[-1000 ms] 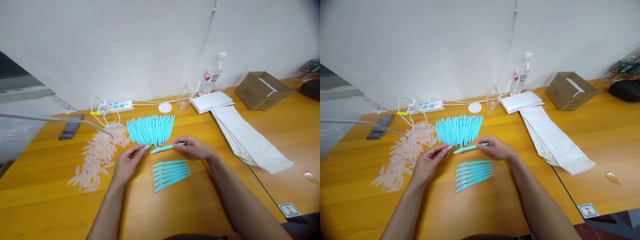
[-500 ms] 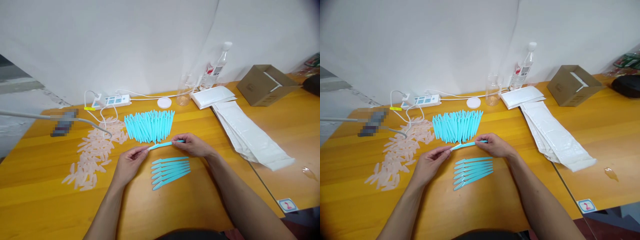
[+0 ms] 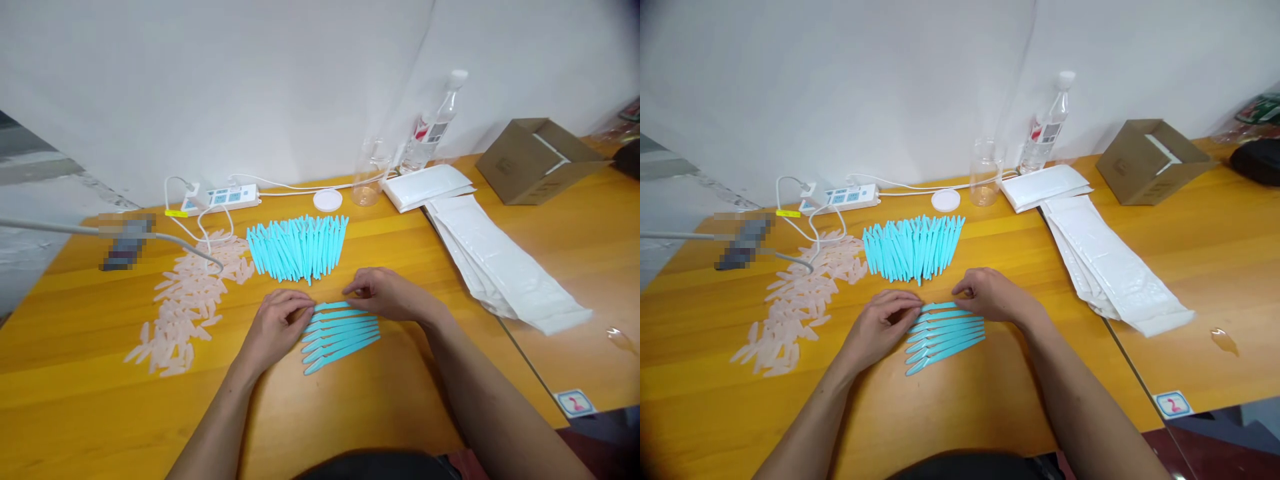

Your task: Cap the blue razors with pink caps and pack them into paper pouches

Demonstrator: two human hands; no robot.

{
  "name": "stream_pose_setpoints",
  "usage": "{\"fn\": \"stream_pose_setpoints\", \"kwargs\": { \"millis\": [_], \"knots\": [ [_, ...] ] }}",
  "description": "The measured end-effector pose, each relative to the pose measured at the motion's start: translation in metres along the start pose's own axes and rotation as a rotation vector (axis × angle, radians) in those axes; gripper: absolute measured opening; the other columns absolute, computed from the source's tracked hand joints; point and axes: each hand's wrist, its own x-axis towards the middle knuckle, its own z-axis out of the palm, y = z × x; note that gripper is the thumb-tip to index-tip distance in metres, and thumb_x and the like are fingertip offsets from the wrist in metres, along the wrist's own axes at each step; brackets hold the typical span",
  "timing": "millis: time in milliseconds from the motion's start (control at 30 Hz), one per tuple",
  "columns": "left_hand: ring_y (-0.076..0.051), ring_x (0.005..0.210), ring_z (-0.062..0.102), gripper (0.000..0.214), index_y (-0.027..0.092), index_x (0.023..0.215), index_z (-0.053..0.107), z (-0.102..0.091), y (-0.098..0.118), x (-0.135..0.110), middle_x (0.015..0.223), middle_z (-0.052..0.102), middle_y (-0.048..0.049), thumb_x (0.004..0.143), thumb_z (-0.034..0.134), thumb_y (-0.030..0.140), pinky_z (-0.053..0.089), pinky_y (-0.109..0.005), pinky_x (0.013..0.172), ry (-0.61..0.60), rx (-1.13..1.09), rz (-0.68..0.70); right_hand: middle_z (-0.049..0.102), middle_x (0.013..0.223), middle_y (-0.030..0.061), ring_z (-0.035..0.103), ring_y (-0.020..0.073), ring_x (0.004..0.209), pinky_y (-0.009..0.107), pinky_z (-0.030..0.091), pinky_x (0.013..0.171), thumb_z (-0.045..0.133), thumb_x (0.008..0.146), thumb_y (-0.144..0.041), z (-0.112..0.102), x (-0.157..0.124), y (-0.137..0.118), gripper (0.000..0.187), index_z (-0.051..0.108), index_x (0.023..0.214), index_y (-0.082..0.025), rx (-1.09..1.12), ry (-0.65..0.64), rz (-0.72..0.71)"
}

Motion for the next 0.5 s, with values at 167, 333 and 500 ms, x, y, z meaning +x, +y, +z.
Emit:
{"fn": "stream_pose_setpoints", "kwargs": {
  "millis": [167,333,500],
  "knots": [
    [-0.022,0.104,0.066,0.024,0.026,0.111,0.075,-0.012,-0.006,-0.005,0.112,0.072,-0.0082,0.090,0.066,0.033,0.051,-0.039,0.094,-0.078,0.011,0.029,0.070,0.093,0.0056,0.061,0.0179,0.083,0.027,0.043,0.074,0.072,0.082,-0.031,0.002,0.000,-0.003,0.023,0.077,0.102,-0.022,-0.052,-0.059,-0.041],
    [-0.023,0.109,0.064,0.035,0.029,0.119,0.071,-0.017,-0.010,-0.009,0.118,0.069,-0.0067,0.085,0.072,0.034,0.050,-0.038,0.097,-0.134,0.029,0.033,0.068,0.091,0.0057,0.061,0.0190,0.085,0.028,0.044,0.077,0.074,0.080,-0.026,0.005,0.001,-0.011,0.019,0.079,0.098,-0.024,-0.052,-0.086,-0.102],
    [-0.022,0.108,0.064,0.031,0.028,0.118,0.071,-0.015,-0.010,-0.009,0.116,0.070,-0.0063,0.088,0.069,0.034,0.050,-0.038,0.096,-0.114,0.035,0.034,0.065,0.089,0.0054,0.060,0.0195,0.086,0.030,0.043,0.078,0.075,0.081,-0.026,0.008,0.003,-0.013,0.021,0.079,0.101,-0.025,-0.051,-0.085,-0.120]
  ]
}}
